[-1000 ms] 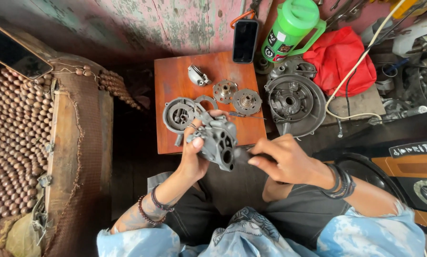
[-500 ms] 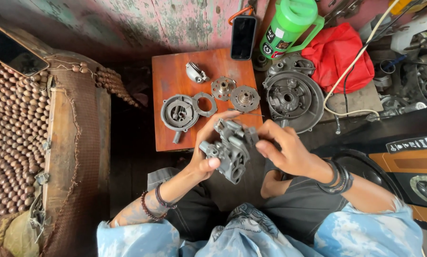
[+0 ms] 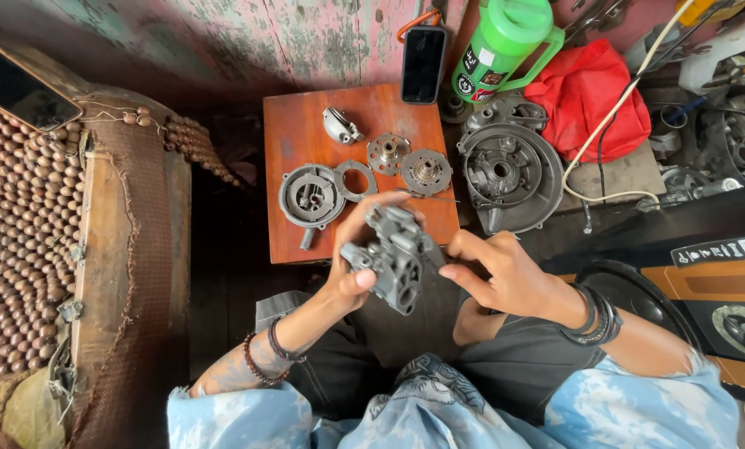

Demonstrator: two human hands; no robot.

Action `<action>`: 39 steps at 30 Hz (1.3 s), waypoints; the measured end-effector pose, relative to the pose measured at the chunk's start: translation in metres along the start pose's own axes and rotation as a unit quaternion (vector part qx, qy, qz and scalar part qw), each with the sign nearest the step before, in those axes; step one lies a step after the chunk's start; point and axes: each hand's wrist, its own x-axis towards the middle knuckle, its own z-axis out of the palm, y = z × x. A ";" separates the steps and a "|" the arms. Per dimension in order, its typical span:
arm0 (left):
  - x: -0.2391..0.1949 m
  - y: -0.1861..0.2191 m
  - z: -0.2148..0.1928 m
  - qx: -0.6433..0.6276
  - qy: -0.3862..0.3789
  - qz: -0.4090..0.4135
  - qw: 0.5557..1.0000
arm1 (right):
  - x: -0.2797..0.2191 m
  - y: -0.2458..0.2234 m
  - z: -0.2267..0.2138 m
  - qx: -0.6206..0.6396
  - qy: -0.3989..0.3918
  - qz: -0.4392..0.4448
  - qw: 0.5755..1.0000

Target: Cleaning a motorcycle carburetor body using a small tool to remove dirt and grime.

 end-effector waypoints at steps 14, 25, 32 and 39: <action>0.000 0.010 -0.006 0.063 -0.021 0.001 0.998 | 0.009 -0.009 -0.008 -0.033 -0.056 -0.004 0.998; -0.001 0.007 -0.006 0.058 -0.038 0.006 0.998 | 0.006 -0.013 -0.013 -0.047 -0.065 -0.011 0.997; -0.006 0.004 0.006 0.070 -0.059 -0.002 0.996 | 0.002 -0.002 -0.001 -0.011 -0.001 -0.014 1.000; 0.001 0.011 -0.007 0.059 -0.061 0.012 0.996 | 0.008 -0.010 -0.011 -0.017 -0.072 -0.011 0.997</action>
